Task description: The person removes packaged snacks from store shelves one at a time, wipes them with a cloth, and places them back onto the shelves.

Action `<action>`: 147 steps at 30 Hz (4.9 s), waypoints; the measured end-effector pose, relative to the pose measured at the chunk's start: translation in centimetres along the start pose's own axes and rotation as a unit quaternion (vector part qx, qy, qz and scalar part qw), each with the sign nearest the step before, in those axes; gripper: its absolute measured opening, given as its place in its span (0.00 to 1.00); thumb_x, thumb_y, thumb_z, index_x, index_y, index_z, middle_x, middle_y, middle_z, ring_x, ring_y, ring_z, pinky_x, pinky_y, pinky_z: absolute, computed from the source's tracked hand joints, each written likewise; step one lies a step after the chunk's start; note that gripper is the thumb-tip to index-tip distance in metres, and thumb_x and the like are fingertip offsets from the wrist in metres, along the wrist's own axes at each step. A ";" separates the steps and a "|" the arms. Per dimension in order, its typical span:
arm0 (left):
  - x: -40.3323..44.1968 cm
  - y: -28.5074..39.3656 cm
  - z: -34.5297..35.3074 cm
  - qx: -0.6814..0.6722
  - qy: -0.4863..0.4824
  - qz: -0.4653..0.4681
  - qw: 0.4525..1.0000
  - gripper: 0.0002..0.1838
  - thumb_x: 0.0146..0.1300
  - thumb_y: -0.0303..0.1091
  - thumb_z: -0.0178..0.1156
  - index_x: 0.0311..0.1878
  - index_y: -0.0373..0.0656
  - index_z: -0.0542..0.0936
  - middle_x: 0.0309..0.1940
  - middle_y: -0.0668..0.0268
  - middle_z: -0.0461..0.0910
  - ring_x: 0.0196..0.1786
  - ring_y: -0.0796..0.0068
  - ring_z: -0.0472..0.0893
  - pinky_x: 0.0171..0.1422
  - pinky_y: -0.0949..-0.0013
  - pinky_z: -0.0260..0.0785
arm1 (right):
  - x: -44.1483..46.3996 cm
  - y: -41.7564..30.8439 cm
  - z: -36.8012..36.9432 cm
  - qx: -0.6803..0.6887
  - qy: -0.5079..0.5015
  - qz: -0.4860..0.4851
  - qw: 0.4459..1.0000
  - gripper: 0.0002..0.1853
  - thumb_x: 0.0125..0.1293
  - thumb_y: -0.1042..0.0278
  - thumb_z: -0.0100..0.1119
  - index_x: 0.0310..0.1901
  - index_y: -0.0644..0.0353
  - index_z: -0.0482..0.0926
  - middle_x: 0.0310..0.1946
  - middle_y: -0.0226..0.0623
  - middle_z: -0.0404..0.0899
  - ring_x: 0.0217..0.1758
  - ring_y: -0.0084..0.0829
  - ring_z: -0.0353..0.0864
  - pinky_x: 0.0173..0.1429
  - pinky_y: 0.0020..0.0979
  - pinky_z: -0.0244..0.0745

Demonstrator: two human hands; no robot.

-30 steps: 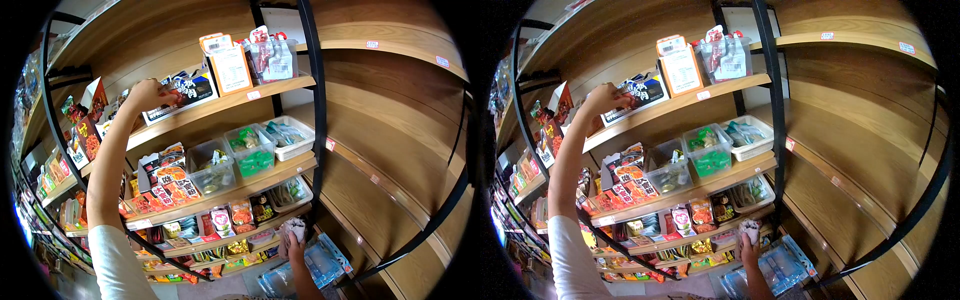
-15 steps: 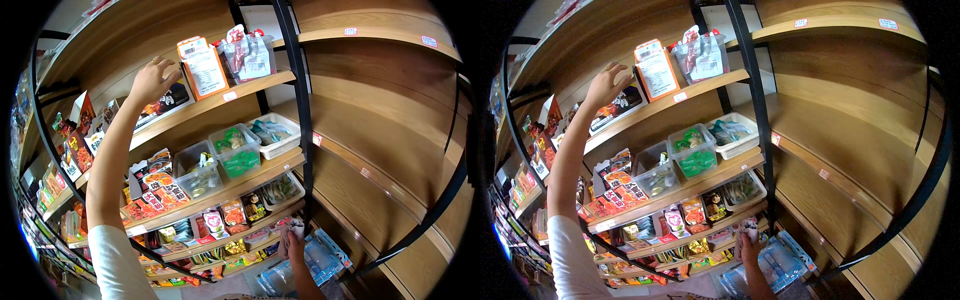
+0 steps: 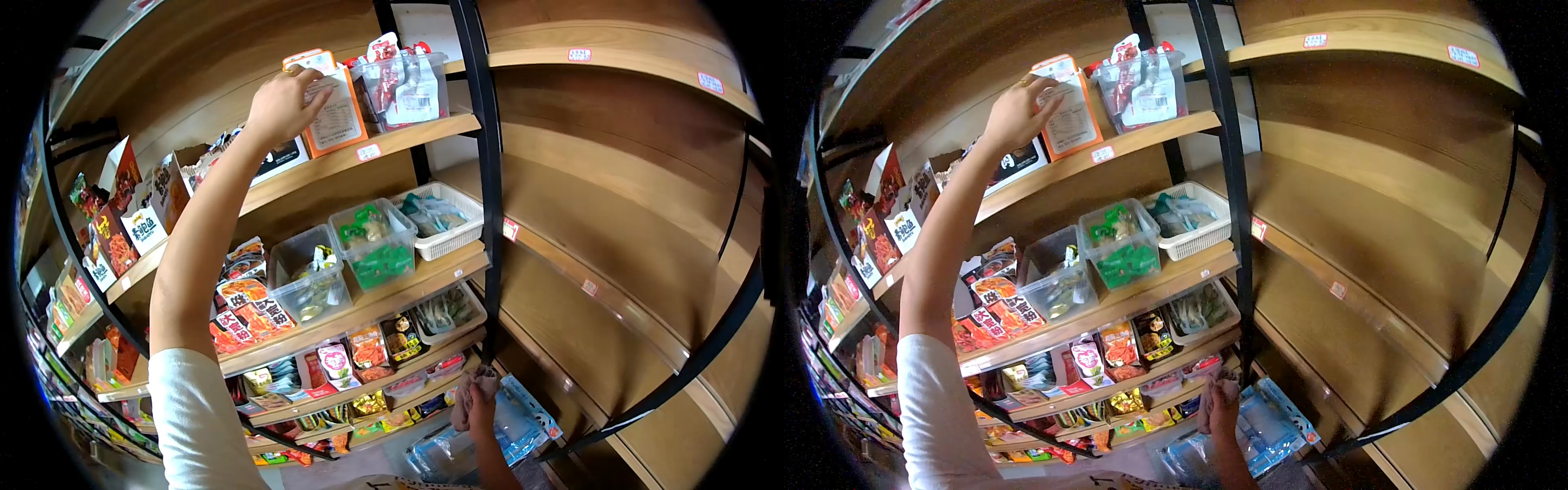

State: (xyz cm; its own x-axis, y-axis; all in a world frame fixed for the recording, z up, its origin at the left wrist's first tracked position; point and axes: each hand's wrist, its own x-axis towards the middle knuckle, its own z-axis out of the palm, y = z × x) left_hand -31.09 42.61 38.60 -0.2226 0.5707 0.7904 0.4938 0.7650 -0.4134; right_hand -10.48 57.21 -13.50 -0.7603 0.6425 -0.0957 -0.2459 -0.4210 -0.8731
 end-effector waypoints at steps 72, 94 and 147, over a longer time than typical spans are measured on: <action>-55.1 7.4 -13.9 -0.605 -0.025 -0.630 0.487 0.05 0.53 0.19 0.56 0.35 0.35 0.73 0.26 0.70 0.76 0.29 0.89 0.72 0.32 0.85 0.62 | -19.3 1.7 23.2 -0.016 -0.568 0.260 0.781 0.25 0.45 0.71 0.65 0.48 0.63 0.69 0.41 0.35 0.75 0.44 0.27 0.74 0.51 0.31 0.67; -54.8 7.9 -16.5 -0.591 -0.038 -0.585 0.554 0.04 0.52 0.22 0.58 0.32 0.38 0.74 0.24 0.74 0.75 0.27 0.90 0.69 0.28 0.85 0.57 | -20.3 1.0 22.3 0.001 -0.578 0.248 0.777 0.28 0.41 0.72 0.67 0.47 0.62 0.69 0.40 0.34 0.75 0.43 0.26 0.74 0.51 0.29 0.68; -52.7 10.0 -15.9 -0.723 -0.200 -0.518 0.411 0.11 0.48 0.22 0.61 0.38 0.37 0.75 0.29 0.71 0.76 0.31 0.85 0.73 0.36 0.81 0.67 | -17.8 -0.6 22.3 0.066 -0.373 0.347 0.858 0.15 0.57 0.65 0.52 0.42 0.66 0.73 0.33 0.38 0.78 0.33 0.27 0.78 0.37 0.27 0.75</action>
State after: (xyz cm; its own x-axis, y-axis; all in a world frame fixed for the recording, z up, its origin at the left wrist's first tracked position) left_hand -1.02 15.46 -0.05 -0.9202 0.3879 -0.0531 -0.1211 -0.1531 0.9808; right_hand -10.17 31.76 -0.59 -0.9119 -0.3606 -0.1957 0.3940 -0.6366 -0.6629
